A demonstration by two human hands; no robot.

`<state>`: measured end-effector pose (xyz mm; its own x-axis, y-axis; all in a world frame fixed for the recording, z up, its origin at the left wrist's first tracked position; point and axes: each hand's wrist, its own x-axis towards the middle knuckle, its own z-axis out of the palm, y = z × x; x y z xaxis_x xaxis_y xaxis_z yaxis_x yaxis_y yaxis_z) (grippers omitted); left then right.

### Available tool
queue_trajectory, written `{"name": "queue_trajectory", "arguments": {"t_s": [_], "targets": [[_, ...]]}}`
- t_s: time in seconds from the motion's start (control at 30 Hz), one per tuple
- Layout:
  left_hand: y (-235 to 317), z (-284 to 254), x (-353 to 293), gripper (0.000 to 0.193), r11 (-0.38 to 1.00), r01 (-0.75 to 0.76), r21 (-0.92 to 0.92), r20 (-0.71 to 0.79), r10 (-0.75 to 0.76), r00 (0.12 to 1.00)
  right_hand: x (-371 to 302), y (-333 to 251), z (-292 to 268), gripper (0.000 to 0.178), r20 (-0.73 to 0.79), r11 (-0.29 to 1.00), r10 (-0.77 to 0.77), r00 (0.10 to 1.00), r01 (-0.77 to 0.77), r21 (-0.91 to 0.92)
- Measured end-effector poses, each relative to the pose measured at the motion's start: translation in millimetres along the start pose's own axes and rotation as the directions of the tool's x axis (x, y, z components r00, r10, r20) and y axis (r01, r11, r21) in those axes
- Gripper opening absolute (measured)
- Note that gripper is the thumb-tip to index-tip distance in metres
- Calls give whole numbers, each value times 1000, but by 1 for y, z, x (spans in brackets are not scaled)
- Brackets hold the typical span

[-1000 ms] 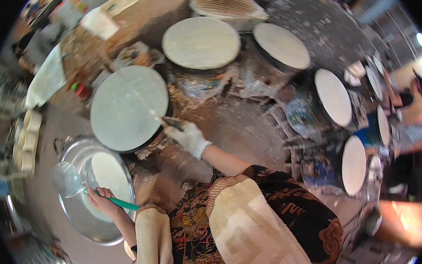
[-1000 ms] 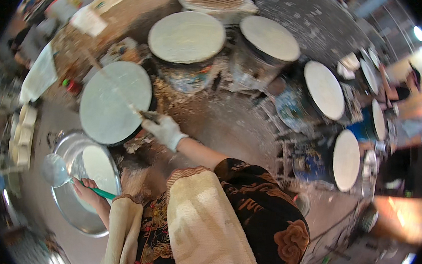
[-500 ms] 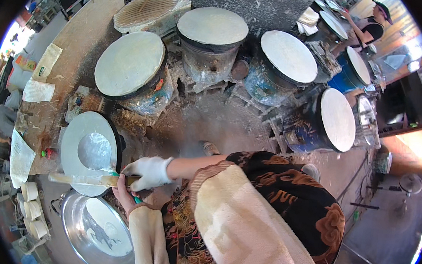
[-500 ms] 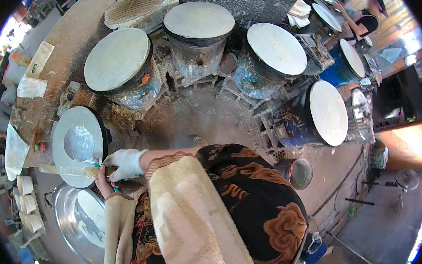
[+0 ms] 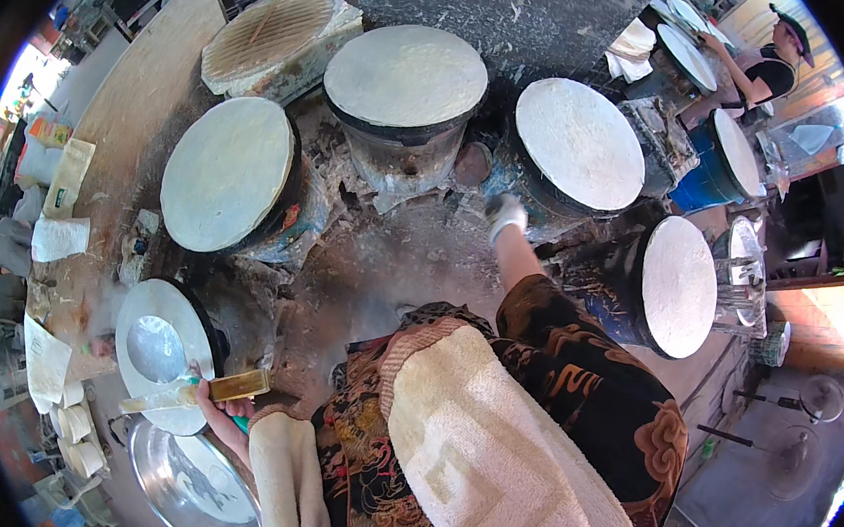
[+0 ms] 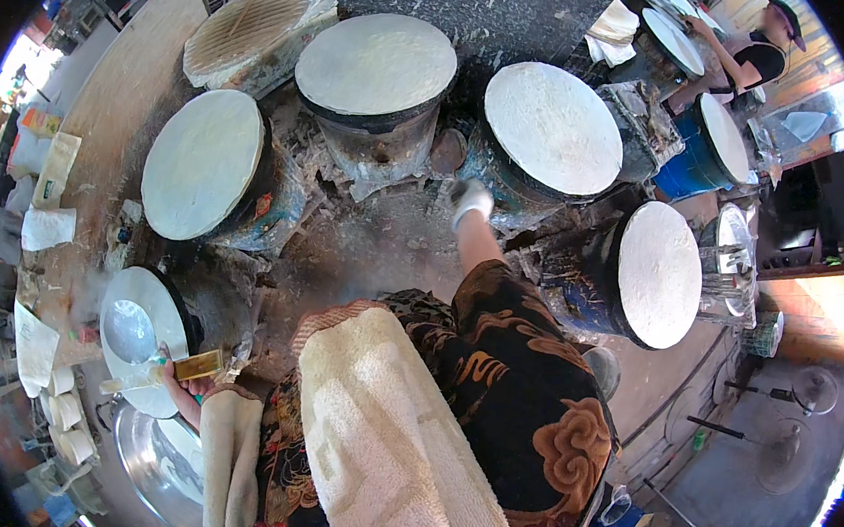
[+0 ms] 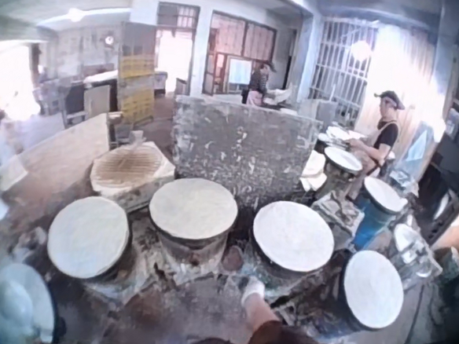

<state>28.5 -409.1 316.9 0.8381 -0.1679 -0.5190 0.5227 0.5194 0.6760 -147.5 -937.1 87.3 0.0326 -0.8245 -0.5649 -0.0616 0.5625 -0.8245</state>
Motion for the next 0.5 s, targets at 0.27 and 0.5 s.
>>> {"name": "queue_trajectory", "arguments": {"t_s": [0.27, 0.5], "targets": [[12, 45, 18, 41, 995, -79, 68, 1, 79, 997, 24, -73, -31, 12, 57, 513, 294, 954, -208, 833], [13, 67, 33, 40, 977, 38, 208, 106, -61, 992, 41, -46, -95, 7, -10, 575, 257, 966, -144, 806]]}}
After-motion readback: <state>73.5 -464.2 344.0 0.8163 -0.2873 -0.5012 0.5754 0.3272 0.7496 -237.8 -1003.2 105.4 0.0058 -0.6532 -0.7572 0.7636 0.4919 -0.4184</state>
